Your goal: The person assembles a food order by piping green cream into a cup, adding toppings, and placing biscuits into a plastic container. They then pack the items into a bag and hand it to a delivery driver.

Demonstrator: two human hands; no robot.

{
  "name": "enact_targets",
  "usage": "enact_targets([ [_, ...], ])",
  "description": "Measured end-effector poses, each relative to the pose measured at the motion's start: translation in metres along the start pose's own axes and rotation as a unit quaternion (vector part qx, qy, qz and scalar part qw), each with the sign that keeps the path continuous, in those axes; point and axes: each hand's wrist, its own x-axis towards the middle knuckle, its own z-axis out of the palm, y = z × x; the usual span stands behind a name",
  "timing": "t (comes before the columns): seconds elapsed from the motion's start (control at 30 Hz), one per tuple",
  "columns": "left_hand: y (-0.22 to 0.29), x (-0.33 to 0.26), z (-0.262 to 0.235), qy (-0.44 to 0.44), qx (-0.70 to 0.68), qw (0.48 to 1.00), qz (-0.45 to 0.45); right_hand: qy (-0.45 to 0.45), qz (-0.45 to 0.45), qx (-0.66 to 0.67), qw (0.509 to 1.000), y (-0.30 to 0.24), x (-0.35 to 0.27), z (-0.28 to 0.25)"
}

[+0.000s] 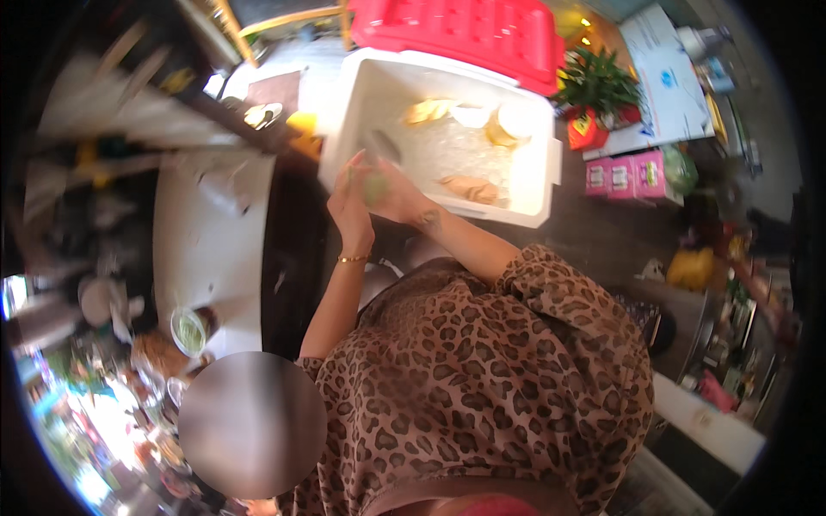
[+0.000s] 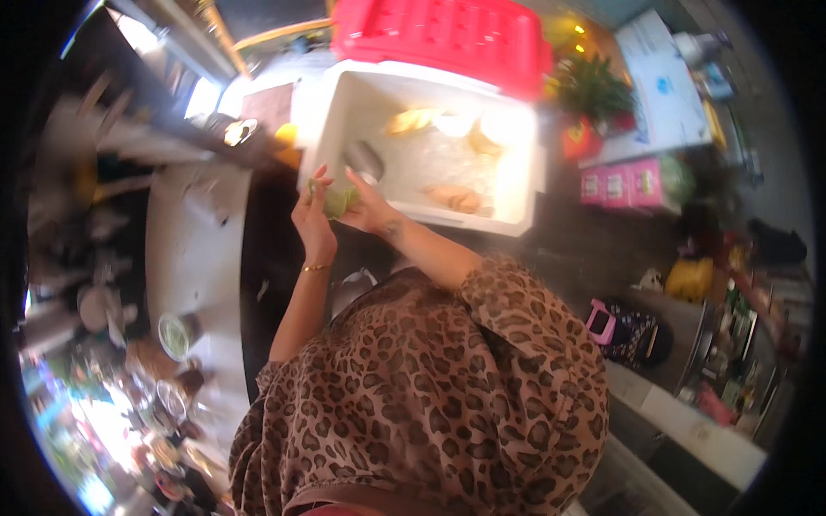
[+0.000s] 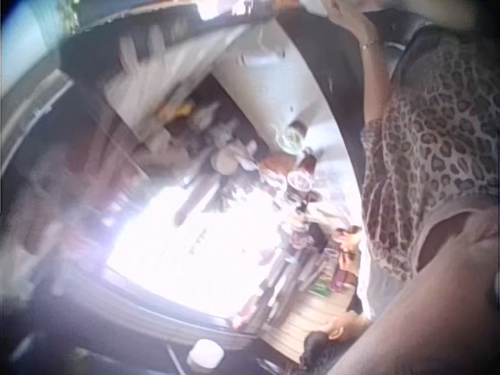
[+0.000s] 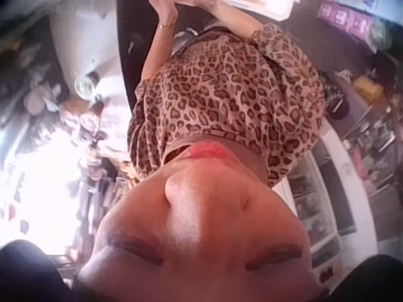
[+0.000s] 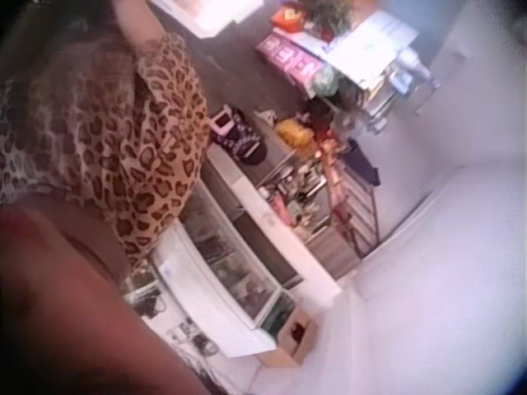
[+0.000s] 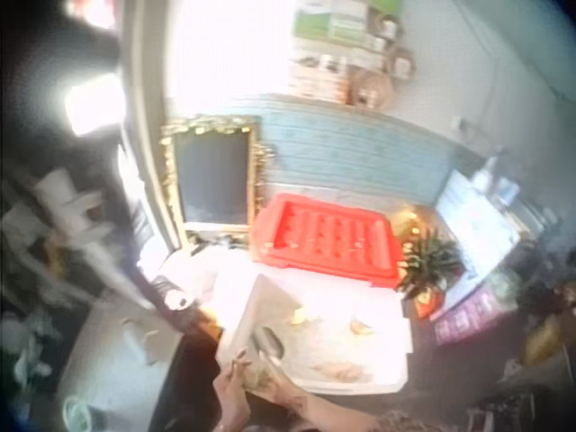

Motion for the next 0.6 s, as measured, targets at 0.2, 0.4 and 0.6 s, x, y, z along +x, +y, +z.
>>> enact_targets([
  [0.2, -0.227, 0.047, 0.172, -0.167, 0.510, 0.811, 0.231, 0.393, -0.150, 0.007, 0.907, -0.144, -0.190, -0.188],
  [0.4, -0.365, -0.016, 0.216, -0.439, 0.631, 0.623, 0.145, 0.453, -0.239, -0.023, 0.859, -0.150, -0.317, -0.254],
  [0.6, -0.267, -0.072, 0.165, -0.259, 0.372, 0.879, 0.150, 0.406, -0.137, -0.183, 0.885, -0.122, -0.298, -0.249],
])
